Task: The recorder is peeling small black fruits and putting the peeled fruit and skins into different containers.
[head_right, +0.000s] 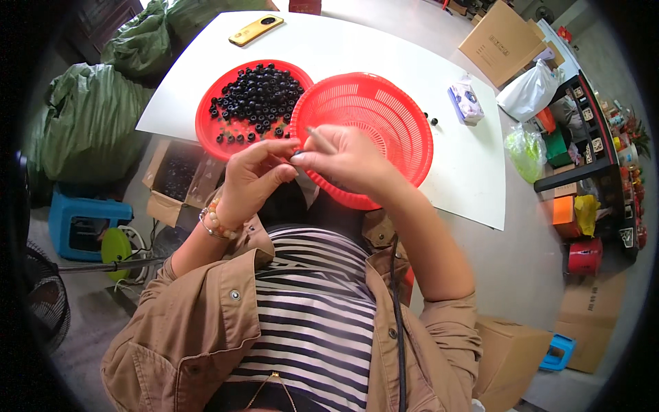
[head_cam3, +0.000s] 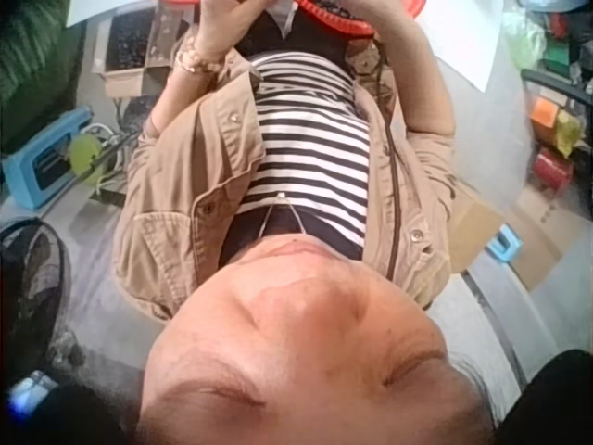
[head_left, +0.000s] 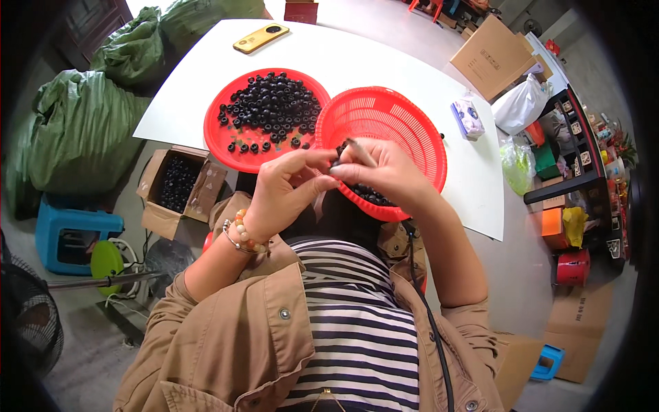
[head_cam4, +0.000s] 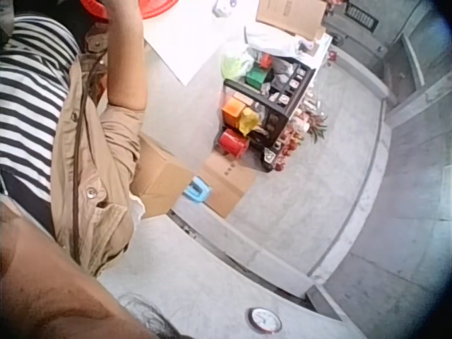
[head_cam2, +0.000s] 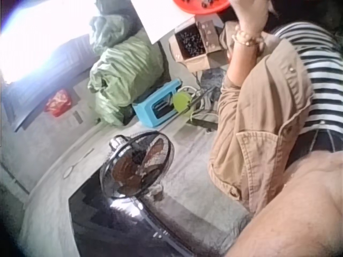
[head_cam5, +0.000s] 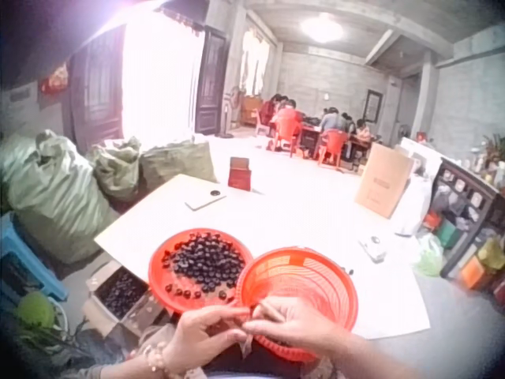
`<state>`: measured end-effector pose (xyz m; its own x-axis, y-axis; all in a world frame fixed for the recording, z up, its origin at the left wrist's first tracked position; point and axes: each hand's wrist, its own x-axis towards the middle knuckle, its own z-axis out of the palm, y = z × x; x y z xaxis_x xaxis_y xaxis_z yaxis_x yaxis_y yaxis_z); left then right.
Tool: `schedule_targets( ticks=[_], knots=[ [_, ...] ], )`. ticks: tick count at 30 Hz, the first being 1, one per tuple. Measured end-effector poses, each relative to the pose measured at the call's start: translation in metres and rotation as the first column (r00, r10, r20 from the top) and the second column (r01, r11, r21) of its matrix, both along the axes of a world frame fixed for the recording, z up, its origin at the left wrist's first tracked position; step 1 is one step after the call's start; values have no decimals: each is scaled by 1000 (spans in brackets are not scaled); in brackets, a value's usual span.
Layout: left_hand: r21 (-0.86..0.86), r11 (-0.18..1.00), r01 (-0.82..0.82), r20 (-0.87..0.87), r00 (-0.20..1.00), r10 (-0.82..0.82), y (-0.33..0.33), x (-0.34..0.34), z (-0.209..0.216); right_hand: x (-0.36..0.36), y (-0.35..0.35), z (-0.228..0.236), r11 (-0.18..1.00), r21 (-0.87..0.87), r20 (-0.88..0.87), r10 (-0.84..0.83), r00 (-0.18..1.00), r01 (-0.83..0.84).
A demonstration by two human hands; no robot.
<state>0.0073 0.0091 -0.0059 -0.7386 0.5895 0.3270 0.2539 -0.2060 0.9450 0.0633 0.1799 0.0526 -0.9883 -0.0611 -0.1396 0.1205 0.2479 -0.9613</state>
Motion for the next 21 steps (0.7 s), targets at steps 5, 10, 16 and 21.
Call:
schedule_targets(
  ticks=[5, 10, 16, 21],
  knots=[
    [50, 989, 138, 203, 968, -146, -9, 2, 1, 5, -13, -12, 982, -187, -46, 28, 999, -36],
    [87, 984, 158, 232, 957, -174, -14, 2, 7, 5, -10, -20, 995, -98, -108, 8, 994, -19],
    [184, 958, 219, 408, 870, -277, -17, -1, 7, 8, -16, -16, 977, -212, -48, -2, 999, -8],
    [312, 914, 260, 525, 755, -393, -21, -2, 9, 13, -16, -7, 966, -246, -3, -77, 997, 74]
  ],
)
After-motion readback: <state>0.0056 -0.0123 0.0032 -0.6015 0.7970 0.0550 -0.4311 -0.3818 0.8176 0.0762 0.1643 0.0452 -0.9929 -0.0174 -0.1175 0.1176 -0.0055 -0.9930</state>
